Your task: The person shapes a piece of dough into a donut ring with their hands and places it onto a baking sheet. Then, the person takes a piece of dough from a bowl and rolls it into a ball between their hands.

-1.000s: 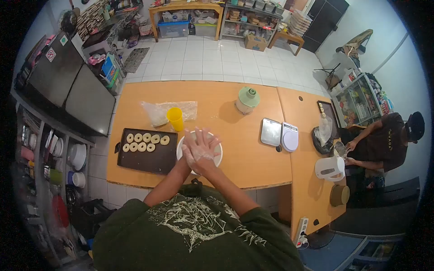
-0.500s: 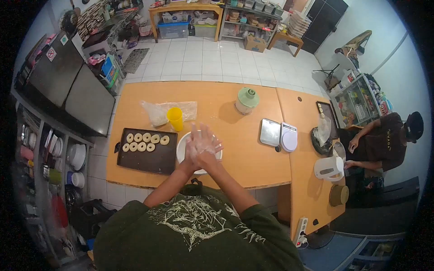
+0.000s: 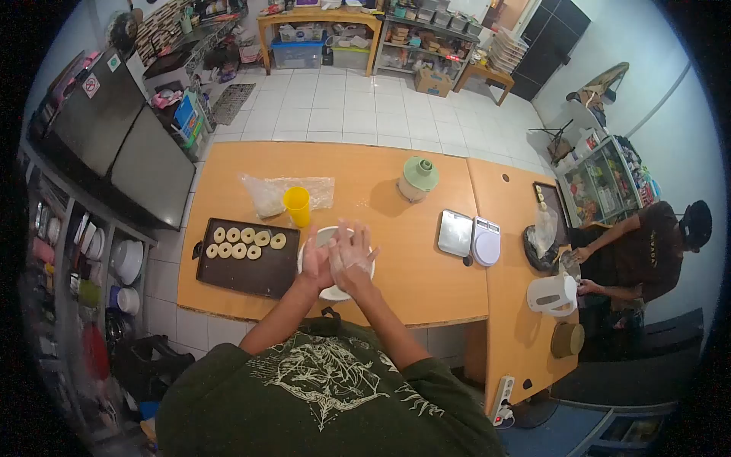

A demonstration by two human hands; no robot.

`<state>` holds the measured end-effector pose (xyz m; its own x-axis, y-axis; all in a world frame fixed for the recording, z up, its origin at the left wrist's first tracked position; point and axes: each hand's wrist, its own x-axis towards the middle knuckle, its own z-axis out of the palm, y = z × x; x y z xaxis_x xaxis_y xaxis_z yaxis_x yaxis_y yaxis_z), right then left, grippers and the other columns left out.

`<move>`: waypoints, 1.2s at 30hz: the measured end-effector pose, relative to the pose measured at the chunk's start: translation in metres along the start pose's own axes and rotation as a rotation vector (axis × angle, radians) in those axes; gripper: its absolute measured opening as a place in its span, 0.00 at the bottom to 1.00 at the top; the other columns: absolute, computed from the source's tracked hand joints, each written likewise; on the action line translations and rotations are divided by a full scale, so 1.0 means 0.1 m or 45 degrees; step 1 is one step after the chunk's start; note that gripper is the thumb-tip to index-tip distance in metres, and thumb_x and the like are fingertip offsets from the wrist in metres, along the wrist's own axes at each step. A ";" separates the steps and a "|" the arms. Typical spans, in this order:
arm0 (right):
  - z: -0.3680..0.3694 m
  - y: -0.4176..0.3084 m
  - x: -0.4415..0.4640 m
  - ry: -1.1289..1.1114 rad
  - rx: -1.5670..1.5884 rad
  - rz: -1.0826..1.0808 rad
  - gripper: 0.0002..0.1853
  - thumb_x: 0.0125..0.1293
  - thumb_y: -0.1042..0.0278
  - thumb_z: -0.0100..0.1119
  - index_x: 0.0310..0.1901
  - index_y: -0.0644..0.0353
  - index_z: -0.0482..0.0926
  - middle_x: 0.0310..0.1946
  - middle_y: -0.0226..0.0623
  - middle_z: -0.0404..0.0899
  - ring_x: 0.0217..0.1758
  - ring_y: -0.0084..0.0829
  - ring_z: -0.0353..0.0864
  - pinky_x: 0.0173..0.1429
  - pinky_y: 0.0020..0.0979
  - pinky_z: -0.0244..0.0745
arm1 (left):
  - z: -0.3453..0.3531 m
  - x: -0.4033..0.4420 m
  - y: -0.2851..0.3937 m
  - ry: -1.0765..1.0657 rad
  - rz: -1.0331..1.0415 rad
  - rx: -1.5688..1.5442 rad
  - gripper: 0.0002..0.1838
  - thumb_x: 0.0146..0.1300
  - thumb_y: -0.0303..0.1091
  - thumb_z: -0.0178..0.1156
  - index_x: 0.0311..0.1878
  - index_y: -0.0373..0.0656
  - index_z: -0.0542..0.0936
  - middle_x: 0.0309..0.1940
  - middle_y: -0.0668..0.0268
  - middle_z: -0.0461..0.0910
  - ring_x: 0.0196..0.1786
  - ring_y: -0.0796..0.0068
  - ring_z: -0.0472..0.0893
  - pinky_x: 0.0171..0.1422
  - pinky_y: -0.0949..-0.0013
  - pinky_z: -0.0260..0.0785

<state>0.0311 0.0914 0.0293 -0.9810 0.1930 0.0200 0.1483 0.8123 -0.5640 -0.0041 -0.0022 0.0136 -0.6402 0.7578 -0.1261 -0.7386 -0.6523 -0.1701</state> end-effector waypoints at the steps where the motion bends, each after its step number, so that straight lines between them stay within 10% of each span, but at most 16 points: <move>1: 0.01 -0.01 0.02 -0.010 -0.006 -0.003 0.34 0.71 0.50 0.45 0.77 0.47 0.54 0.76 0.54 0.49 0.80 0.60 0.44 0.72 0.74 0.37 | -0.09 0.04 -0.01 0.000 0.007 -0.010 0.42 0.66 0.76 0.38 0.73 0.56 0.62 0.71 0.58 0.64 0.71 0.50 0.65 0.73 0.36 0.56; 4: -0.05 -0.10 -0.01 0.008 -0.002 -0.325 0.32 0.72 0.46 0.42 0.75 0.48 0.59 0.76 0.55 0.48 0.80 0.59 0.42 0.74 0.71 0.34 | -0.54 0.21 0.01 -0.602 -0.194 0.257 0.43 0.67 0.74 0.37 0.75 0.52 0.60 0.74 0.55 0.60 0.73 0.51 0.62 0.77 0.40 0.52; 7: 0.03 0.08 -0.15 -0.099 -0.029 -0.521 0.32 0.73 0.45 0.40 0.75 0.48 0.61 0.78 0.53 0.45 0.82 0.57 0.39 0.75 0.69 0.31 | -0.32 0.13 0.12 -0.596 -0.099 0.197 0.44 0.68 0.73 0.38 0.76 0.49 0.58 0.75 0.53 0.59 0.75 0.49 0.60 0.79 0.42 0.49; 8: 0.11 0.23 -0.07 -0.160 0.043 -0.354 0.33 0.73 0.44 0.39 0.76 0.47 0.58 0.80 0.50 0.42 0.82 0.55 0.37 0.76 0.69 0.29 | -0.01 0.06 0.10 -0.004 0.054 0.204 0.45 0.69 0.73 0.36 0.78 0.49 0.54 0.76 0.53 0.56 0.76 0.48 0.58 0.79 0.42 0.47; 23: -0.12 0.03 0.07 -0.090 -0.048 -0.180 0.34 0.73 0.47 0.43 0.77 0.52 0.54 0.78 0.51 0.50 0.81 0.56 0.44 0.74 0.72 0.34 | -0.02 0.06 -0.01 0.043 0.072 0.574 0.48 0.68 0.75 0.34 0.79 0.48 0.49 0.77 0.55 0.55 0.78 0.53 0.57 0.80 0.45 0.48; 27: -0.09 -0.13 0.07 -0.018 -0.058 -0.385 0.35 0.73 0.47 0.42 0.77 0.52 0.54 0.79 0.49 0.47 0.82 0.54 0.40 0.73 0.74 0.32 | -0.28 0.20 -0.16 -0.194 0.210 0.595 0.47 0.68 0.75 0.34 0.79 0.50 0.52 0.76 0.53 0.56 0.76 0.47 0.59 0.78 0.41 0.51; 28: -0.07 -0.17 0.04 -0.059 -0.074 -0.516 0.36 0.72 0.45 0.43 0.77 0.52 0.55 0.78 0.50 0.48 0.82 0.55 0.42 0.72 0.75 0.33 | -0.47 0.37 0.04 -1.005 -0.201 0.205 0.45 0.67 0.75 0.36 0.79 0.54 0.53 0.76 0.52 0.56 0.75 0.44 0.60 0.77 0.40 0.52; 29: -0.09 -0.17 0.00 -0.052 -0.072 -0.516 0.36 0.72 0.45 0.43 0.77 0.52 0.55 0.78 0.50 0.48 0.82 0.55 0.42 0.72 0.75 0.33 | -0.39 0.32 0.11 -1.007 -0.205 0.209 0.45 0.67 0.75 0.36 0.79 0.54 0.53 0.76 0.52 0.56 0.75 0.44 0.60 0.77 0.40 0.52; 31: -0.17 -0.13 -0.03 -0.164 -0.174 -0.469 0.36 0.71 0.45 0.45 0.77 0.51 0.55 0.78 0.50 0.48 0.82 0.55 0.41 0.72 0.76 0.32 | -0.07 0.15 0.18 -0.088 0.041 0.288 0.46 0.66 0.76 0.36 0.79 0.55 0.53 0.76 0.50 0.55 0.75 0.46 0.60 0.78 0.41 0.52; 36: -0.25 -0.26 0.11 0.010 0.007 -0.446 0.35 0.70 0.52 0.46 0.77 0.49 0.55 0.79 0.52 0.45 0.82 0.56 0.39 0.72 0.75 0.29 | 0.13 0.08 -0.22 0.019 0.297 0.654 0.48 0.66 0.75 0.35 0.79 0.49 0.53 0.77 0.47 0.53 0.77 0.49 0.57 0.79 0.43 0.49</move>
<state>0.0196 0.0866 0.0647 -0.9712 -0.0929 0.2193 -0.1979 0.8270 -0.5263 0.0043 0.0175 0.0292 -0.7986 0.5902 -0.1176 -0.5881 -0.7236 0.3613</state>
